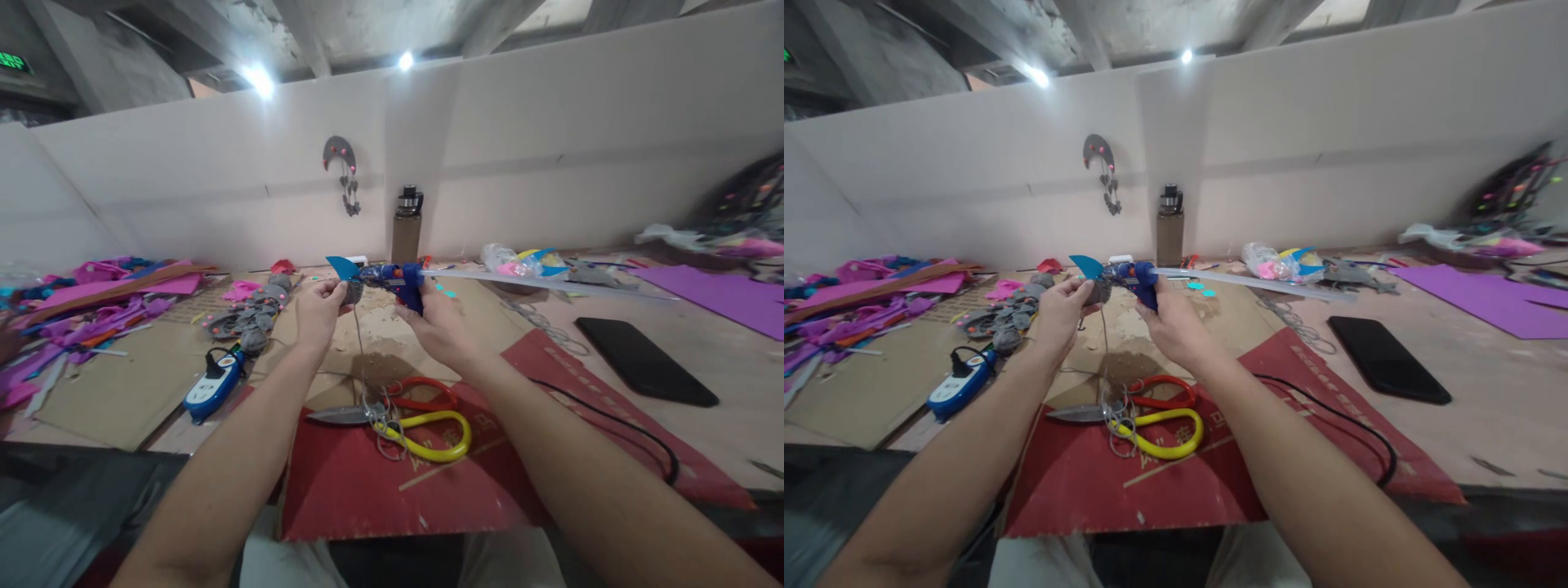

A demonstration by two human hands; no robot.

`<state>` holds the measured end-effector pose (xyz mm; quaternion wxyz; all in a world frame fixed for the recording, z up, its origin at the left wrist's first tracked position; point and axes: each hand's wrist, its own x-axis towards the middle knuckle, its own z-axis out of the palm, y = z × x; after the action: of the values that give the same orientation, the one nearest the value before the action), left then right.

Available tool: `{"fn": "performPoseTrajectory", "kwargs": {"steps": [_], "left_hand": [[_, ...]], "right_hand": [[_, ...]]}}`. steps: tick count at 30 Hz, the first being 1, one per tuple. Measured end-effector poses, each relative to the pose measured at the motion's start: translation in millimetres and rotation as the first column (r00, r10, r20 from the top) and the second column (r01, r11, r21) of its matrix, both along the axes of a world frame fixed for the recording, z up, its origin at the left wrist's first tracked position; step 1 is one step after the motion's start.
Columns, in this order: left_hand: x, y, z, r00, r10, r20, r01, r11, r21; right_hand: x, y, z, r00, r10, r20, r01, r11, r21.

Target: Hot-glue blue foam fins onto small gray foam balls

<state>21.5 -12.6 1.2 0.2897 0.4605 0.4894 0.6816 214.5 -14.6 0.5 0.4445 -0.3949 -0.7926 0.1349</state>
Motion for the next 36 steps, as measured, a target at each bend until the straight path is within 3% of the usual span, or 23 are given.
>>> {"fn": "performPoseTrajectory", "kwargs": {"steps": [12,36], "left_hand": [[1.0,-0.3,0.1,0.998,-0.039,0.048,0.038,0.999,0.007],[-4.8,1.2,2.3,0.996,-0.003,0.089,-0.001,0.999,0.051]], "right_hand": [[-3.0,-1.2,-1.3,0.999,0.03,-0.021,-0.03,0.999,-0.015],[0.8,0.4,0.4,1.0,-0.011,-0.016,0.011,1.0,0.003]]}}
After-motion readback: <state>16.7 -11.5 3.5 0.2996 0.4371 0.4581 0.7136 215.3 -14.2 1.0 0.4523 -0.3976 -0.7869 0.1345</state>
